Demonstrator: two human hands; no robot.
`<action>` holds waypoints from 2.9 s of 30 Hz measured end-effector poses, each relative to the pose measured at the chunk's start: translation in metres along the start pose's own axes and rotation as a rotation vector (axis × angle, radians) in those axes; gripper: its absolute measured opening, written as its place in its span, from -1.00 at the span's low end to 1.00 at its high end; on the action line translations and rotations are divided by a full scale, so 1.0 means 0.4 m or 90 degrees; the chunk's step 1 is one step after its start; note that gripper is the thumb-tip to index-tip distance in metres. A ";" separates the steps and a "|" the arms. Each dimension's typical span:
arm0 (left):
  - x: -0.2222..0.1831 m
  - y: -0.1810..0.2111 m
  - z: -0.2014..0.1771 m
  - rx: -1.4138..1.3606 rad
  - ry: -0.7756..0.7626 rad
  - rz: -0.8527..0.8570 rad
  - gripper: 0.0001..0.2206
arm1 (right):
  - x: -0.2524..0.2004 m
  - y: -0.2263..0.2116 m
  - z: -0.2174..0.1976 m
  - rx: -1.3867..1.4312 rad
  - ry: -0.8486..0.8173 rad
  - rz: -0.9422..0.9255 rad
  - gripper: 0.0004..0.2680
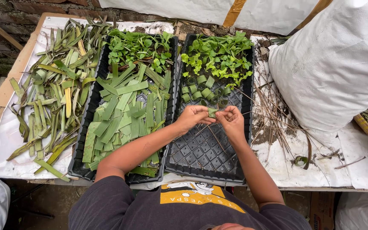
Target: Wrapping small plant cuttings in long green leaves on a work table.
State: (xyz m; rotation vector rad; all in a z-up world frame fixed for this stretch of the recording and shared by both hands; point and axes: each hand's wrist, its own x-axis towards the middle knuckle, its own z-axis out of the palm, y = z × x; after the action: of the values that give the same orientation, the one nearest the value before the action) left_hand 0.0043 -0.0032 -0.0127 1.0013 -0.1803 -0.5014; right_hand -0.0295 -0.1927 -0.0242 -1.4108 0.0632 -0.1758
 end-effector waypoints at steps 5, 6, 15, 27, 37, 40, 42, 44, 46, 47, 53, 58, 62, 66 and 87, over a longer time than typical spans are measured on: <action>-0.011 0.020 0.016 0.026 -0.012 0.044 -0.76 | -0.012 -0.048 0.019 -0.055 0.027 -0.035 -0.74; -0.010 0.018 0.017 0.043 -0.019 0.060 -0.75 | -0.015 -0.053 0.018 -0.073 0.032 -0.043 -0.74; -0.005 0.003 0.011 0.038 -0.018 0.074 -0.77 | -0.006 -0.002 -0.006 -0.077 0.019 -0.018 -0.75; 0.004 -0.036 -0.002 0.096 -0.040 0.111 -0.72 | -0.010 -0.054 0.008 -0.078 0.025 0.003 -0.75; 0.022 -0.055 -0.020 0.089 -0.011 0.120 -0.73 | -0.028 -0.071 0.030 -0.153 0.007 -0.070 -0.76; 0.023 -0.059 -0.016 0.106 -0.011 0.120 -0.73 | -0.034 -0.086 0.041 -0.212 -0.004 -0.122 -0.72; 0.019 -0.053 -0.010 0.101 -0.005 0.118 -0.72 | -0.037 -0.087 0.045 -0.206 0.007 -0.130 -0.69; 0.021 -0.045 -0.007 0.102 -0.004 0.126 -0.71 | -0.034 -0.079 0.043 -0.194 0.018 -0.135 -0.69; 0.016 -0.030 0.002 0.103 -0.003 0.136 -0.70 | -0.032 -0.075 0.041 -0.181 0.030 -0.141 -0.69; 0.010 -0.019 0.009 0.106 0.002 0.134 -0.68 | -0.032 -0.075 0.040 -0.171 0.039 -0.135 -0.69; 0.010 -0.006 0.005 0.105 0.032 0.146 -0.74 | -0.025 -0.071 0.039 -0.153 0.028 -0.149 -0.70; 0.000 -0.015 0.009 0.093 0.053 0.142 -0.78 | -0.035 -0.061 0.030 -0.159 0.014 -0.168 -0.71; 0.013 -0.013 0.007 0.116 0.036 0.137 -0.79 | -0.026 -0.069 0.031 -0.176 0.012 -0.180 -0.69; 0.010 -0.019 0.009 0.112 0.028 0.115 -0.78 | -0.030 -0.068 0.026 -0.175 0.014 -0.166 -0.66; 0.014 0.028 0.000 0.043 0.162 0.172 -0.72 | -0.025 -0.090 0.028 -0.212 0.033 -0.294 -0.65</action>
State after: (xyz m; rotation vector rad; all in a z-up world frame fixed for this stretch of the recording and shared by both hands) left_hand 0.0127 -0.0008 -0.0036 1.0778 -0.1025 -0.1204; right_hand -0.0409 -0.1857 0.0125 -1.7387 -0.2021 -0.6058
